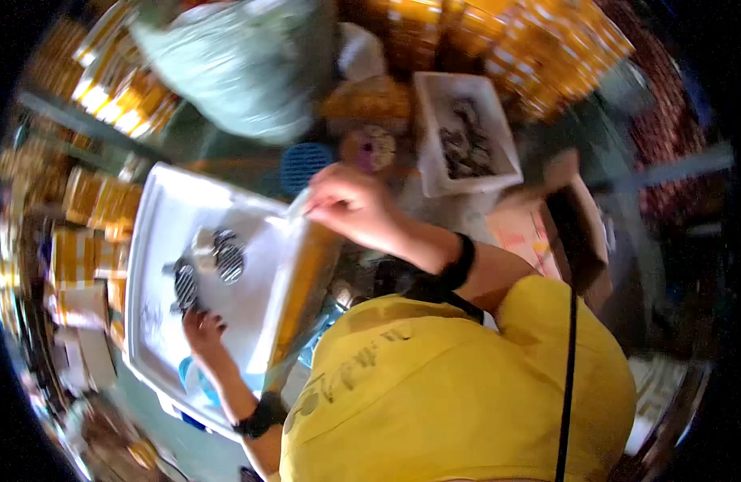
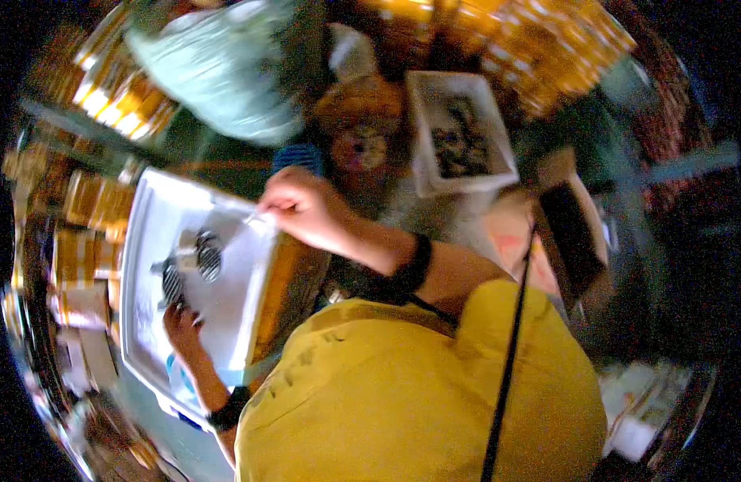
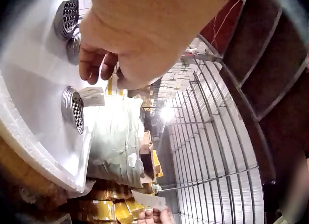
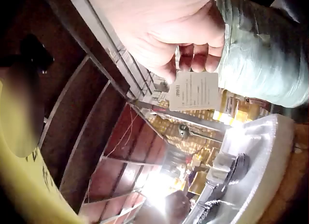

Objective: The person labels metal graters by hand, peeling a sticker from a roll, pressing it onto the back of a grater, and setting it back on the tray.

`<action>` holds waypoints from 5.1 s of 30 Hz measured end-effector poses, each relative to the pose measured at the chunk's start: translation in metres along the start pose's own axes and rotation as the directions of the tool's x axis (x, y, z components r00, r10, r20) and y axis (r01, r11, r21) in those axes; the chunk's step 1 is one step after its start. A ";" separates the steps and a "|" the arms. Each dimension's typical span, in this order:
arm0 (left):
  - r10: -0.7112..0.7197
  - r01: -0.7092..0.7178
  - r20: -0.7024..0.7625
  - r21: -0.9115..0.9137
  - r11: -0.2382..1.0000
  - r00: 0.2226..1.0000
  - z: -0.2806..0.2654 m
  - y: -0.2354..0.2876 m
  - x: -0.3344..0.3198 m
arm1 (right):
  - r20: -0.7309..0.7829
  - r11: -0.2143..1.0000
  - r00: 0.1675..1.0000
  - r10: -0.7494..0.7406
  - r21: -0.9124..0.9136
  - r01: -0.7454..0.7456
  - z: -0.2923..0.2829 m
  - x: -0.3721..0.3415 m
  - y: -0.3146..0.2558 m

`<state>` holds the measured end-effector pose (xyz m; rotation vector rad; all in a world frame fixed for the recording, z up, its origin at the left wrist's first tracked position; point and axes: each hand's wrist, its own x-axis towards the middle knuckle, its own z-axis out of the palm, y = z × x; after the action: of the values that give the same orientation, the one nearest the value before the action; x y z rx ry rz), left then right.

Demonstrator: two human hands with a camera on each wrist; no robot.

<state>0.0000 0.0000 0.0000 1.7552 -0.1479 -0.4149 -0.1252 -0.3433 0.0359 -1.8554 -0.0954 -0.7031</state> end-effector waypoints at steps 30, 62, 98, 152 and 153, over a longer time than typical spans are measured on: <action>0.332 -0.016 -0.489 0.543 0.840 0.807 0.059 -0.008 0.078 | 0.544 0.775 0.789 0.285 0.353 -0.524 0.053 0.121 0.046; 0.646 -0.052 -0.405 0.822 0.567 0.647 0.014 0.039 0.000 | 0.751 0.908 0.571 0.332 -0.091 -0.409 0.136 0.121 0.029; 0.027 0.534 -0.582 0.763 0.365 0.813 -0.064 -0.007 0.027 | 0.692 0.848 0.644 0.327 0.086 -0.523 0.116 0.116 0.040; -0.205 0.288 0.223 -0.879 0.381 0.953 0.037 0.051 -0.016 | 0.930 0.853 0.335 0.148 0.051 -0.519 0.159 0.139 -0.028; -0.205 0.283 0.217 -0.880 0.382 0.954 0.037 0.050 -0.016 | 0.931 0.855 0.331 0.153 0.043 -0.517 0.159 0.139 -0.028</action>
<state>-0.0218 -0.0399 0.0453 0.6323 0.2760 -0.6274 0.0450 -0.2282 0.0936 -1.6184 -0.4905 0.7081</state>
